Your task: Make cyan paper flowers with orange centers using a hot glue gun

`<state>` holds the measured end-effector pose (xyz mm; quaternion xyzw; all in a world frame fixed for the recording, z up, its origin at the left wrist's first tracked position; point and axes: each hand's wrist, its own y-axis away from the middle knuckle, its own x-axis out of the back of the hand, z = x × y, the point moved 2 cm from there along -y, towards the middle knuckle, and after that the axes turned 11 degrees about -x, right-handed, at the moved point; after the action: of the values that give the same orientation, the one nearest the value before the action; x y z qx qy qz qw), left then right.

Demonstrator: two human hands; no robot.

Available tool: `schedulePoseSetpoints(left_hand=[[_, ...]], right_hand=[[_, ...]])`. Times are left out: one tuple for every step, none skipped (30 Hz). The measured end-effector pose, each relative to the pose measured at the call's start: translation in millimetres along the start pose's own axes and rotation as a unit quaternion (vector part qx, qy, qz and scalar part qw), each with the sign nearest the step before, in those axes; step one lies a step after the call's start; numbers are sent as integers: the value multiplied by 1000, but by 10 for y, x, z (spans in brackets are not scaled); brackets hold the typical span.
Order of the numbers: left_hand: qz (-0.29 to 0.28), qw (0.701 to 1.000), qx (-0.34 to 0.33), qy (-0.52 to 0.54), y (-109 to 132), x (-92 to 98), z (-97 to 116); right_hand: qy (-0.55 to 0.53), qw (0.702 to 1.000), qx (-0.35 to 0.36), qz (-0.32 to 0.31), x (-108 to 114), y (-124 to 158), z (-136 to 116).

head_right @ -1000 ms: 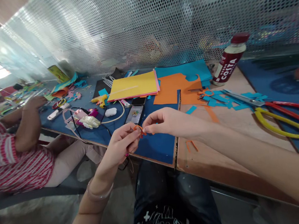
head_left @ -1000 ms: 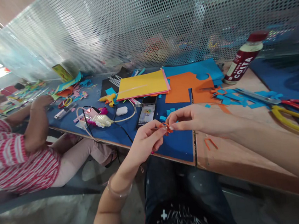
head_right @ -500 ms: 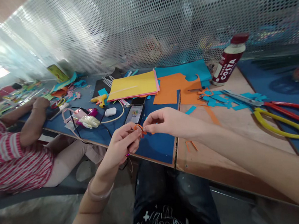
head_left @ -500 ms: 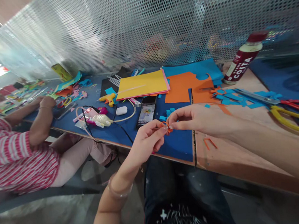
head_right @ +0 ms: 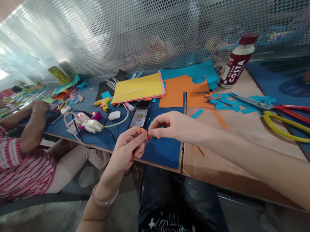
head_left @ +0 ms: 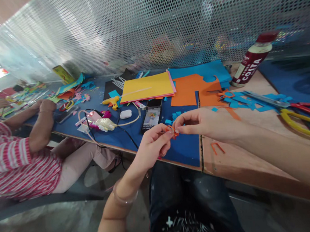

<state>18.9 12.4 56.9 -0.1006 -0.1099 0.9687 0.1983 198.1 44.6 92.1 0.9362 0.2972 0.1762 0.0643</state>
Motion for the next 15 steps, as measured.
schedulePoseSetpoints(left_hand=[[0,1000,-1,1,1,0,-1],[1,1000,-1,1,2,1,-2],[3,1000,-1,1,3,2,-4],[5,1000,0,2,5,3,-7],[7,1000,3,2,6,5,-12],[8,1000,4,3,7,6,-17],[9,1000,5,5,8,6,-21],[9,1000,6,8,9,5,-25],[8,1000,5,12,9,3,-28],[6,1000,5,15,8,1,-29],[4,1000,3,19,7,-3,-28],[2,1000,2,23,5,-7,-26],[0,1000,1,27,3,-11,-23],[0,999,1,34,1,-14,-20],[0,999,1,41,-1,-17,-18]], right_hand=[[0,1000,1,1,2,1,5],[1,1000,2,4,5,1,9],[3,1000,3,5,5,2,11],[5,1000,4,7,5,3,12],[5,1000,4,8,4,3,11],[5,1000,6,10,2,3,10],[4,1000,7,11,-1,2,9],[3,1000,7,12,-4,1,10],[1,1000,7,13,-5,-1,11],[0,1000,7,14,-6,-4,14],[-2,1000,8,15,-7,-6,18],[-4,1000,8,15,-7,-7,21],[-7,1000,9,14,-6,-6,24],[-12,1000,9,15,-5,-4,25],[-16,1000,9,16,-4,1,25]])
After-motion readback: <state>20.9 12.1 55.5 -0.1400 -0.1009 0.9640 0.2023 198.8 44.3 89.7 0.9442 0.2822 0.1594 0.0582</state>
